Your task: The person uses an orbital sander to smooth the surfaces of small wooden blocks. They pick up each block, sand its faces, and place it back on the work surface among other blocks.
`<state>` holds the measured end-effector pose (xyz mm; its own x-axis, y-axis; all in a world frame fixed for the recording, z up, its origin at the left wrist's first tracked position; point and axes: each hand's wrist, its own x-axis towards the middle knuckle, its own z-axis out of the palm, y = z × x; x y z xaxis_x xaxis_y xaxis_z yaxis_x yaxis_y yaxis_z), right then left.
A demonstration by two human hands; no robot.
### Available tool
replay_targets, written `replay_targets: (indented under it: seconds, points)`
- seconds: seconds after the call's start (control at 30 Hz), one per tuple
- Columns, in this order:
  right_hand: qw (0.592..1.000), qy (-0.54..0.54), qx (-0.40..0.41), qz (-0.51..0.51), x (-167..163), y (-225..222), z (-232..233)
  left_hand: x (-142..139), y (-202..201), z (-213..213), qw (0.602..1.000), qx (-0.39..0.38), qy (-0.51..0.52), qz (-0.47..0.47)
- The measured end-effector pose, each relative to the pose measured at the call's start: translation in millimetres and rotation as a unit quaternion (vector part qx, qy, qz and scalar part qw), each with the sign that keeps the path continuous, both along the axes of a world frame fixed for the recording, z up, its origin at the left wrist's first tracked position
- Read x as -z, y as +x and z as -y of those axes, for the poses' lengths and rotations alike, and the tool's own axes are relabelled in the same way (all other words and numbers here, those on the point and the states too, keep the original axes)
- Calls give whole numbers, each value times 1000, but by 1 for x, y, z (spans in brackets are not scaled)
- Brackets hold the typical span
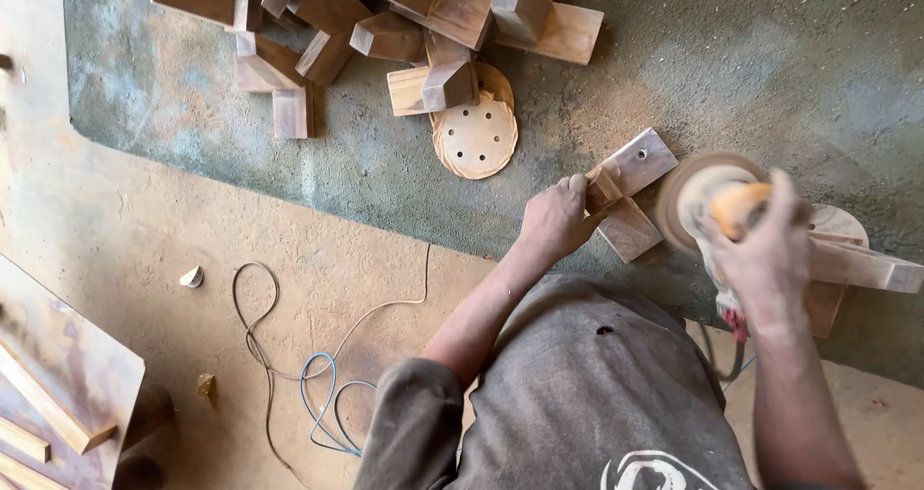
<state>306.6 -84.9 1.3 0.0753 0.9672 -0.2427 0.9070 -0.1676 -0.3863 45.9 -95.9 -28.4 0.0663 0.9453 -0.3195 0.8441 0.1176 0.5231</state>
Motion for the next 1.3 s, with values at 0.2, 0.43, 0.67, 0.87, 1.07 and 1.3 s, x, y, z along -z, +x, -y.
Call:
replay_targets:
  seconds: [0.2, 0.43, 0.67, 0.87, 1.07, 1.3]
  points:
    - [973, -88, -178, 120, 2, -51, -60, 19, 2, 1, 1000, -11, -24, 0]
    - [925, -28, -304, 226, 34, -74, -68, 29, 0, 4, 999, -47, -4, 13]
    - [942, -20, -258, 213, 40, -78, -86, 34, -2, 7, 999, -46, -1, 18]
    - [932, -19, -289, 215, 44, -103, -71, 31, -1, 7, 999, -35, -8, 13]
    - [931, 4, -301, 207, 47, -102, -55, 40, 1, 10, 999, -39, -2, 8]
    - [973, -101, -189, 85, 15, -44, -22, 34, -7, 17, 993, -48, 97, 50]
